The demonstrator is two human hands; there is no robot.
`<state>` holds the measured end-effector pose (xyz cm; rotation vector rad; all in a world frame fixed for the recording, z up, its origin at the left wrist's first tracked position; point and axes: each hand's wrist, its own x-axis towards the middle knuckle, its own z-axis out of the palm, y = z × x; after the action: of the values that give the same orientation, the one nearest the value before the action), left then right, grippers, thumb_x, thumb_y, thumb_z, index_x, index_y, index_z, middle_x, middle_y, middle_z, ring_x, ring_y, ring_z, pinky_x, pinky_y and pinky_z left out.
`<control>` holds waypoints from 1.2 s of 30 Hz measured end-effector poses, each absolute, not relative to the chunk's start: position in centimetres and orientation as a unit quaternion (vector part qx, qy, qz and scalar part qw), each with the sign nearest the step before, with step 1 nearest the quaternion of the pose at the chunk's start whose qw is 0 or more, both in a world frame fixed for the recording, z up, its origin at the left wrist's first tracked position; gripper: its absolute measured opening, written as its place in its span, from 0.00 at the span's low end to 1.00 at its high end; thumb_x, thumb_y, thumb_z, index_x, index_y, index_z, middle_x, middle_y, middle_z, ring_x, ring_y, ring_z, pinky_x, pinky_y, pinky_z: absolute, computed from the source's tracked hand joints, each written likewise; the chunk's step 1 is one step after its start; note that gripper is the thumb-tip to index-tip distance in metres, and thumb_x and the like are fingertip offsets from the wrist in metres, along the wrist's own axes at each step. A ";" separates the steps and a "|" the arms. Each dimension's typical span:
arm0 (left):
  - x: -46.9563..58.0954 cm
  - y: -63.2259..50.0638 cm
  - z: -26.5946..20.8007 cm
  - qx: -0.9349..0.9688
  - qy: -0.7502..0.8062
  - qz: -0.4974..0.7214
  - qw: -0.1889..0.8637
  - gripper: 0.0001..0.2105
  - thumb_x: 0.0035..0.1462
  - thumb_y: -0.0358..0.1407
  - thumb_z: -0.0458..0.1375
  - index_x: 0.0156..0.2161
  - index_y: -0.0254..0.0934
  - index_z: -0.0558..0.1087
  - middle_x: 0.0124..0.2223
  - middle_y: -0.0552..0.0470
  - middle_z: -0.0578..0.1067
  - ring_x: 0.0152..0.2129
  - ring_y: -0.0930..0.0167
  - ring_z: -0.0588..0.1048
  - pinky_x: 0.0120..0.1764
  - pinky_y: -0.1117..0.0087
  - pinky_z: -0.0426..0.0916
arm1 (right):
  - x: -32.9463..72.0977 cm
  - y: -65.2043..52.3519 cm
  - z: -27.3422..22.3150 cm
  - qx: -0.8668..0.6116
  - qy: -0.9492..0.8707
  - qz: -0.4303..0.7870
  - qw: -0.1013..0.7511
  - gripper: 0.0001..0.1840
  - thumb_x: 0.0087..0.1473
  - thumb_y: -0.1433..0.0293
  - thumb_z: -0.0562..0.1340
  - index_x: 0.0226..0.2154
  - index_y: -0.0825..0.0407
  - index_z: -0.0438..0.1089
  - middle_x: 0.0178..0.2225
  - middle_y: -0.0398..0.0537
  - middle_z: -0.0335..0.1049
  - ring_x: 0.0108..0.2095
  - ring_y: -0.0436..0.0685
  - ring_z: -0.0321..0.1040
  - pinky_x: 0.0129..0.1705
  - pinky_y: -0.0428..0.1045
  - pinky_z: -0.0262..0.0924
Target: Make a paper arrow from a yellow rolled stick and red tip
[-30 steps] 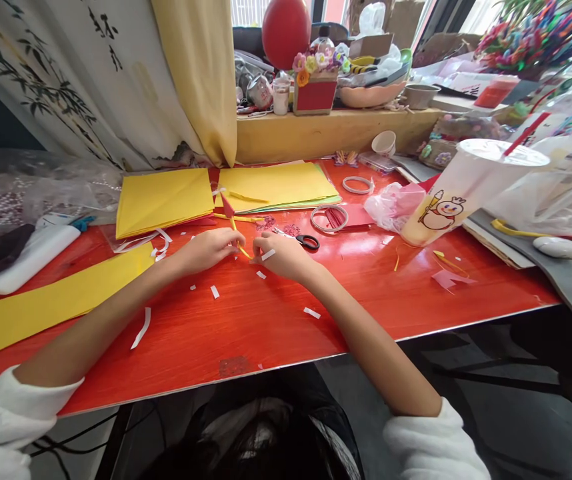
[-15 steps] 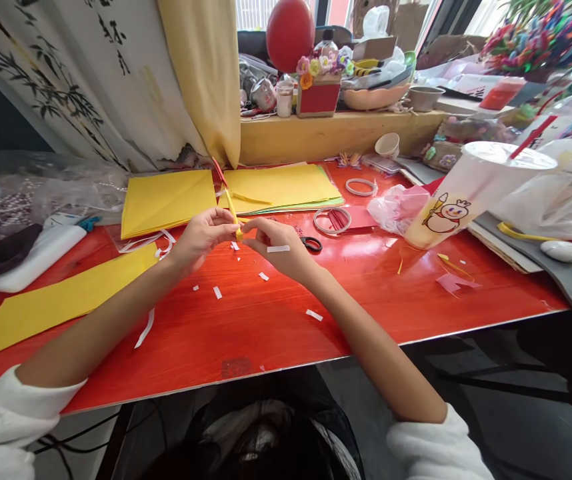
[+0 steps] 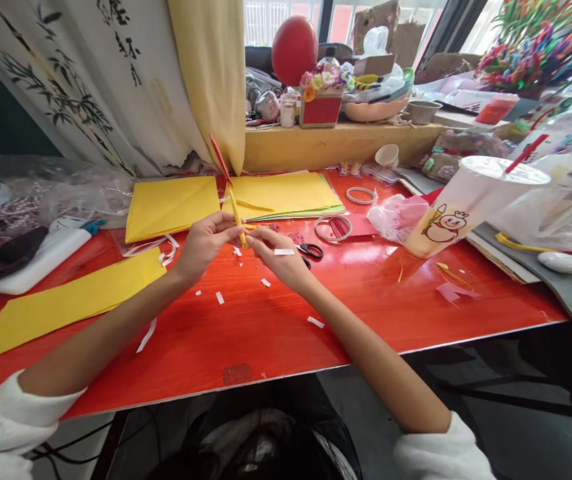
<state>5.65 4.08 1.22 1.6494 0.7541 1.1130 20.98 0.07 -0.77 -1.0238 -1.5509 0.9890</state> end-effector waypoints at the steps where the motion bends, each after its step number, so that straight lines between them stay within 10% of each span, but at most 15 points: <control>1: 5.7 4.0 1.2 0.682 0.310 0.461 0.475 0.09 0.52 0.36 0.58 0.37 0.33 0.72 0.28 0.51 0.74 0.24 0.75 0.71 0.32 0.73 0.67 | 21.0 0.1 -0.7 -0.414 -0.622 0.441 0.498 0.11 0.54 0.61 0.57 0.30 0.52 0.66 0.20 0.38 0.53 0.20 0.45 0.48 0.21 0.44 0.43; 8: 5.7 3.6 0.8 0.759 0.327 0.447 0.341 0.07 0.52 0.36 0.57 0.36 0.37 0.74 0.27 0.54 0.74 0.23 0.76 0.69 0.30 0.74 0.64 | 21.8 0.6 -1.1 -0.365 -0.531 0.592 0.485 0.12 0.48 0.63 0.62 0.23 0.54 0.65 0.18 0.36 0.49 0.18 0.43 0.42 0.20 0.45 0.33; 13: 5.6 3.7 0.6 0.781 0.352 0.435 0.276 0.08 0.53 0.34 0.56 0.37 0.39 0.76 0.28 0.55 0.75 0.24 0.77 0.69 0.30 0.75 0.62 | 21.0 0.3 -1.3 -0.388 -0.513 0.603 0.471 0.14 0.46 0.61 0.64 0.25 0.53 0.62 0.19 0.36 0.53 0.19 0.43 0.50 0.18 0.42 0.44; 24: 5.9 3.8 0.9 0.605 0.392 0.458 0.519 0.11 0.49 0.39 0.60 0.34 0.31 0.72 0.29 0.49 0.75 0.24 0.74 0.73 0.32 0.71 0.70 | 19.8 -0.5 -2.3 -0.437 -0.728 0.022 0.528 0.06 0.59 0.69 0.52 0.37 0.49 0.64 0.34 0.47 0.66 0.32 0.50 0.65 0.32 0.48 0.63; 36: 6.5 2.5 2.0 0.556 0.391 0.478 0.557 0.06 0.50 0.31 0.59 0.32 0.29 0.70 0.27 0.51 0.72 0.22 0.76 0.73 0.28 0.73 0.69 | 20.0 -0.4 -2.2 -0.401 -0.716 0.026 0.570 0.12 0.55 0.72 0.58 0.44 0.48 0.66 0.36 0.45 0.67 0.34 0.48 0.65 0.34 0.47 0.67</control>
<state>6.46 2.50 2.01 1.3123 0.9218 1.1288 20.03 -0.37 -2.21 -0.9417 -1.6812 0.0604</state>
